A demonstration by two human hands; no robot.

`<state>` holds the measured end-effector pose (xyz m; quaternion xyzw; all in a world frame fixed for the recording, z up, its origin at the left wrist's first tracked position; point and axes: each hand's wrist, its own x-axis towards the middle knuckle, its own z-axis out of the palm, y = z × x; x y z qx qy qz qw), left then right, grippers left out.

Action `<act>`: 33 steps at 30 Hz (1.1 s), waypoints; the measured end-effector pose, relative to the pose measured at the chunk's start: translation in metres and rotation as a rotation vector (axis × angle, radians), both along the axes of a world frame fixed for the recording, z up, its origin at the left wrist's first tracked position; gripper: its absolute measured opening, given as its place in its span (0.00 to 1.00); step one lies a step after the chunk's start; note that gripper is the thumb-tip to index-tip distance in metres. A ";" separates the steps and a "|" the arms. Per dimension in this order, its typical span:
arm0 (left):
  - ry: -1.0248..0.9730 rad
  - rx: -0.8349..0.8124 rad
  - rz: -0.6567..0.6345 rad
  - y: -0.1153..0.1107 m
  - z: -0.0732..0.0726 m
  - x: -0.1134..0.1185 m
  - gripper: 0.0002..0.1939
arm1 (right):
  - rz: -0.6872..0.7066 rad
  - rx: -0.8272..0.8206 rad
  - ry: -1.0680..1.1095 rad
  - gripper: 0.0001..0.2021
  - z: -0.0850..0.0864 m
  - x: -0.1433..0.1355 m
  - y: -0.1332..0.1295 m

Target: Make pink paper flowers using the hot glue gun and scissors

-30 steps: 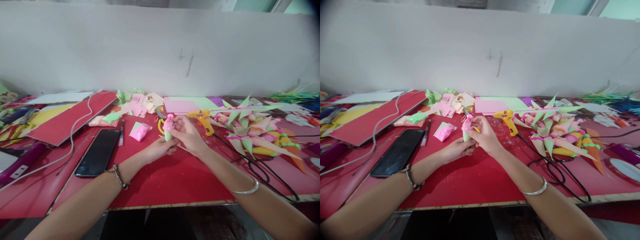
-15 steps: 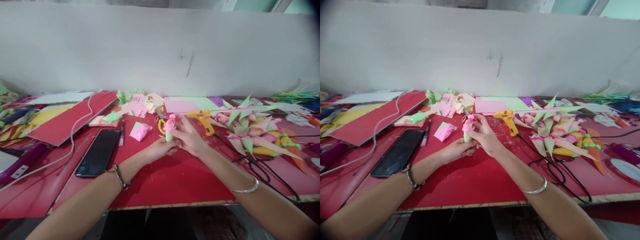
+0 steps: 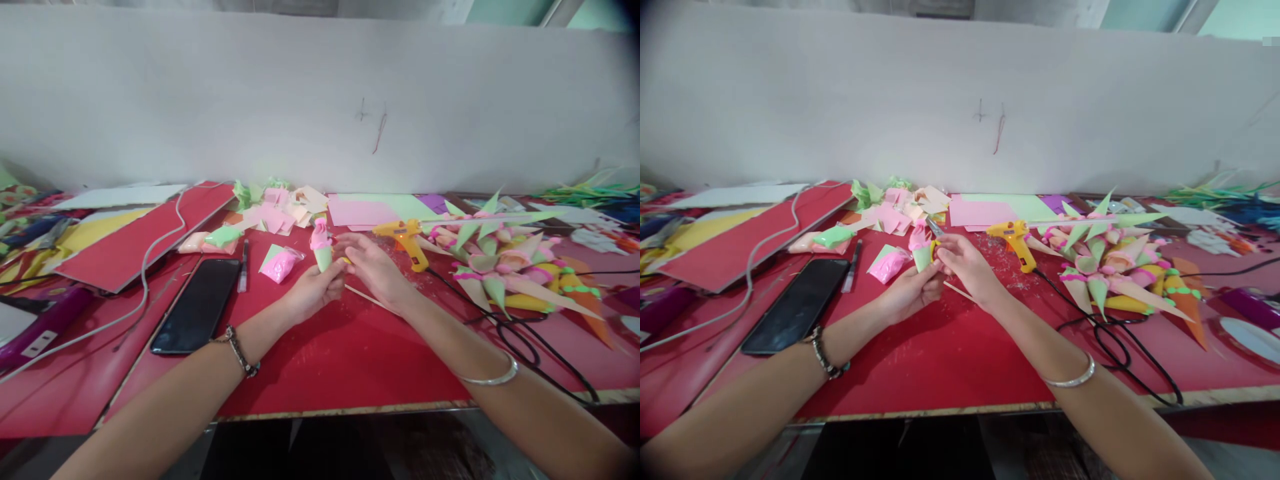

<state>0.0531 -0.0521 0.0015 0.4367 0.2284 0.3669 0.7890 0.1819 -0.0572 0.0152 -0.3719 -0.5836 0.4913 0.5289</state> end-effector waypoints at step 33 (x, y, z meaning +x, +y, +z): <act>-0.061 0.031 0.217 0.003 -0.001 -0.001 0.14 | -0.474 0.317 -0.227 0.05 0.006 0.008 -0.001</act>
